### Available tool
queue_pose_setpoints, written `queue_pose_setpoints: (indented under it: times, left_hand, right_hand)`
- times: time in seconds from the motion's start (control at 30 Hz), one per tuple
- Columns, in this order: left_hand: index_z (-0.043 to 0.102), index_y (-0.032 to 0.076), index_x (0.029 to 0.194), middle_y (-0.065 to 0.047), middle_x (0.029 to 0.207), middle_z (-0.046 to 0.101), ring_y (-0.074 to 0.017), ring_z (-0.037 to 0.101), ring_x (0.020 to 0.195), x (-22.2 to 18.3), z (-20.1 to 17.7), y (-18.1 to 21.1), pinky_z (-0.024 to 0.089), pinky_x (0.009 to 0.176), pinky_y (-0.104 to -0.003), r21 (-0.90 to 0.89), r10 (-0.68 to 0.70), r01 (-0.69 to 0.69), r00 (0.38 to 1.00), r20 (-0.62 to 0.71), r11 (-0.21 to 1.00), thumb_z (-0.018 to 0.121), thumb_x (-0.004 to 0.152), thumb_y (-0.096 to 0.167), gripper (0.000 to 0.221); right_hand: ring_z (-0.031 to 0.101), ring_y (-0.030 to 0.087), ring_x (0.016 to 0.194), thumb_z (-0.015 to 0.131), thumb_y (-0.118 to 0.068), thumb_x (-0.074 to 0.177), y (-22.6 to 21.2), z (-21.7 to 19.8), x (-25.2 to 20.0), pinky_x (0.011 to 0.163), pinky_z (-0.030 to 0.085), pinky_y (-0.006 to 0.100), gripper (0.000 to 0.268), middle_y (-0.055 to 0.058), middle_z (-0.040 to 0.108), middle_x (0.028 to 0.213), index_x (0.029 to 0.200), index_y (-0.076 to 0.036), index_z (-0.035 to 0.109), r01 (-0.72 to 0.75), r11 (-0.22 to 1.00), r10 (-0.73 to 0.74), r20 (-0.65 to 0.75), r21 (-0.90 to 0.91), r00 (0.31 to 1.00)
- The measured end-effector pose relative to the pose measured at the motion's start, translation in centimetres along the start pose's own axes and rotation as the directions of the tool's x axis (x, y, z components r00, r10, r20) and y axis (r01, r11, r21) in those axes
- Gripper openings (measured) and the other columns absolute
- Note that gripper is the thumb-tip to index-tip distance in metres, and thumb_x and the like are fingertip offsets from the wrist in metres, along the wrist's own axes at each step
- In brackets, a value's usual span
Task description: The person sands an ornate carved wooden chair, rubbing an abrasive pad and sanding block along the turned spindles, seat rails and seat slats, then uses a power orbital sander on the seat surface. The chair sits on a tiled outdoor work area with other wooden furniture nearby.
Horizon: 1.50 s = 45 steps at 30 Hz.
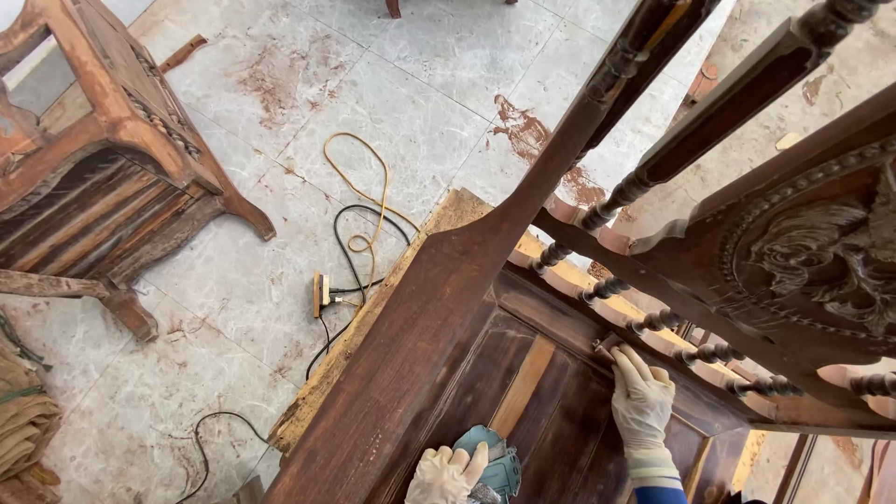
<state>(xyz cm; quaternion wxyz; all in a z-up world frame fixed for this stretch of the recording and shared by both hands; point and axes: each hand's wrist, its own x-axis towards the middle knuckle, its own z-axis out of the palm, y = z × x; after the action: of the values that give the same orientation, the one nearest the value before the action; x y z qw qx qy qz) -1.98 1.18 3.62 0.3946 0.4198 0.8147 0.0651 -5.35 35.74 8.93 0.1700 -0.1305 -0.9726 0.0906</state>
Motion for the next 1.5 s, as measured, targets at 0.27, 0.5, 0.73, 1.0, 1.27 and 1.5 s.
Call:
queue_pose_setpoints:
  times: [0.27,0.5,0.73,1.0,1.27,1.5]
  left_hand:
    - [0.036,0.008,0.159,-0.008,0.096,0.061,-0.0271,0.058,0.085,-0.1,3.3,-0.7,0.046,0.085,-0.048,0.128,-0.002,0.039,0.962,-0.271,0.991,0.063,0.093,0.034,0.075]
    - [0.047,0.008,0.151,-0.008,0.091,0.064,-0.0268,0.061,0.078,-0.6,3.0,-1.0,0.049,0.069,-0.044,0.096,0.104,-0.067,0.883,-0.458,0.993,0.067,0.081,0.021,0.074]
    - [0.040,0.010,0.156,-0.009,0.093,0.062,-0.0276,0.060,0.082,-0.5,2.6,-0.5,0.049,0.073,-0.045,0.016,0.018,-0.015,0.965,-0.263,1.000,0.066,0.086,0.020,0.075]
    - [0.042,0.014,0.151,-0.006,0.094,0.059,-0.0289,0.060,0.081,-0.5,3.3,-1.0,0.049,0.069,-0.046,0.096,0.058,-0.021,0.913,-0.403,0.995,0.073,0.071,0.028,0.087]
    - [0.036,0.020,0.154,-0.005,0.094,0.058,-0.0289,0.061,0.081,0.2,4.6,-2.3,0.051,0.071,-0.048,0.075,-0.005,0.031,0.945,-0.328,0.997,0.082,0.065,0.036,0.101]
    - [0.042,0.025,0.153,-0.003,0.084,0.056,-0.0257,0.063,0.069,1.2,7.7,-4.1,0.054,0.057,-0.046,0.162,-0.006,0.062,0.944,-0.329,0.985,0.084,0.060,0.052,0.105]
  right_hand:
    - [0.063,0.027,0.093,0.060,0.002,0.087,-15.0,5.9,10.3,0.086,0.051,0.040,0.042,0.001,0.070,0.129,0.124,-0.016,0.069,0.276,0.949,-0.277,-0.013,0.149,0.961]
    - [0.069,0.019,0.109,0.061,-0.004,0.095,-1.5,0.8,1.4,0.097,0.052,0.037,0.034,0.001,0.071,0.129,0.125,-0.019,0.066,0.144,0.989,-0.144,0.004,-0.031,0.990]
    - [0.069,0.016,0.080,0.063,-0.004,0.100,5.5,-3.5,-5.7,0.075,0.054,0.033,0.024,0.008,0.077,0.115,0.117,-0.018,0.073,-0.254,0.965,0.238,-0.203,-0.057,0.950]
    - [0.065,0.024,0.093,0.063,0.000,0.084,-2.7,-0.3,2.3,0.083,0.051,0.039,0.040,0.001,0.073,0.116,0.120,-0.017,0.066,0.071,0.995,-0.078,-0.089,-0.074,0.993]
    - [0.065,0.022,0.082,0.059,-0.003,0.100,10.8,-1.6,-9.6,0.070,0.057,0.031,0.026,0.011,0.067,0.100,0.126,-0.004,0.065,-0.544,0.800,0.496,-0.232,-0.252,0.837]
    - [0.067,0.028,0.077,0.060,-0.006,0.089,5.2,1.1,-6.1,0.061,0.059,0.038,0.024,0.016,0.072,0.103,0.112,-0.003,0.066,-0.368,0.880,0.352,-0.107,-0.301,0.930]
